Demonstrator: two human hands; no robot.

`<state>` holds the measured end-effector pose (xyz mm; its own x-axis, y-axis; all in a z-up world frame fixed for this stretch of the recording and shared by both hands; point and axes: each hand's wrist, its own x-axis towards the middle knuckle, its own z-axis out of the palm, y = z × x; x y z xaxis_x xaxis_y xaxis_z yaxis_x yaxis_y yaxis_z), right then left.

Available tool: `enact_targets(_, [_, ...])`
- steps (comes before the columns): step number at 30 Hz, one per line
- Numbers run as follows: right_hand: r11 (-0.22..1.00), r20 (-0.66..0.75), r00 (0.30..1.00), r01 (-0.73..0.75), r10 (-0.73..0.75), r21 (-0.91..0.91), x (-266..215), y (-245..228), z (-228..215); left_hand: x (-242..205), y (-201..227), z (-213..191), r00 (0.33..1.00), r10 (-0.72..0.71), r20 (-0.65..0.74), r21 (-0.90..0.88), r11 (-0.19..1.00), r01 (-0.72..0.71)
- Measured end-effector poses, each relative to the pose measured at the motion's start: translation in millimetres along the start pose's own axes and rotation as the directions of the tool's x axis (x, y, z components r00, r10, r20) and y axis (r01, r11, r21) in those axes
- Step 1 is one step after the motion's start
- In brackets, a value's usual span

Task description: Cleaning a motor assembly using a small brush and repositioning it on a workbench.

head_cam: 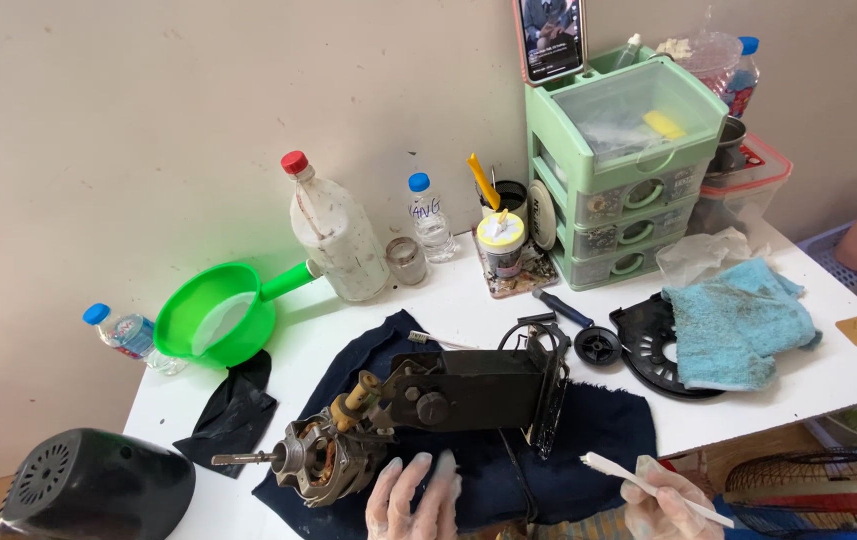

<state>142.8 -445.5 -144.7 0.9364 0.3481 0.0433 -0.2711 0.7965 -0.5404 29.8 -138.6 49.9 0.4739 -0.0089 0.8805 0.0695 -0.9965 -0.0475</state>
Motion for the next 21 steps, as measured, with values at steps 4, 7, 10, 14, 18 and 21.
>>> enact_targets(4, [0.516,0.196,0.617,-0.762,0.762,0.392,22,-31,12,-4,-1,-3,0.998,-0.035,-0.044,-0.134,0.991,0.028])
enact_targets(7, [0.773,0.144,0.798,-0.603,0.586,0.198,12,-59,97,-8,-17,-6,0.987,-0.009,-0.158,-0.068,0.998,-0.002])
enact_targets(10, [0.988,0.307,0.942,-0.153,0.135,0.035,0,-72,158,-38,-39,-11,0.991,-0.004,-0.137,-0.161,0.987,-0.018])
enact_targets(14, [0.905,0.168,0.974,0.207,-0.154,-0.372,-5,-82,163,-97,-63,-16,0.890,-0.451,0.072,-0.139,0.879,0.456])
enact_targets(18, [0.730,-0.002,0.909,0.333,-0.417,-0.596,-7,-72,202,-16,-61,-54,0.617,-0.773,0.145,-0.215,0.584,0.783])
enact_targets(21, [0.703,0.036,0.899,0.366,-0.436,-0.611,-16,-66,238,-21,-77,-46,0.675,-0.726,-0.131,-0.425,0.657,0.623])
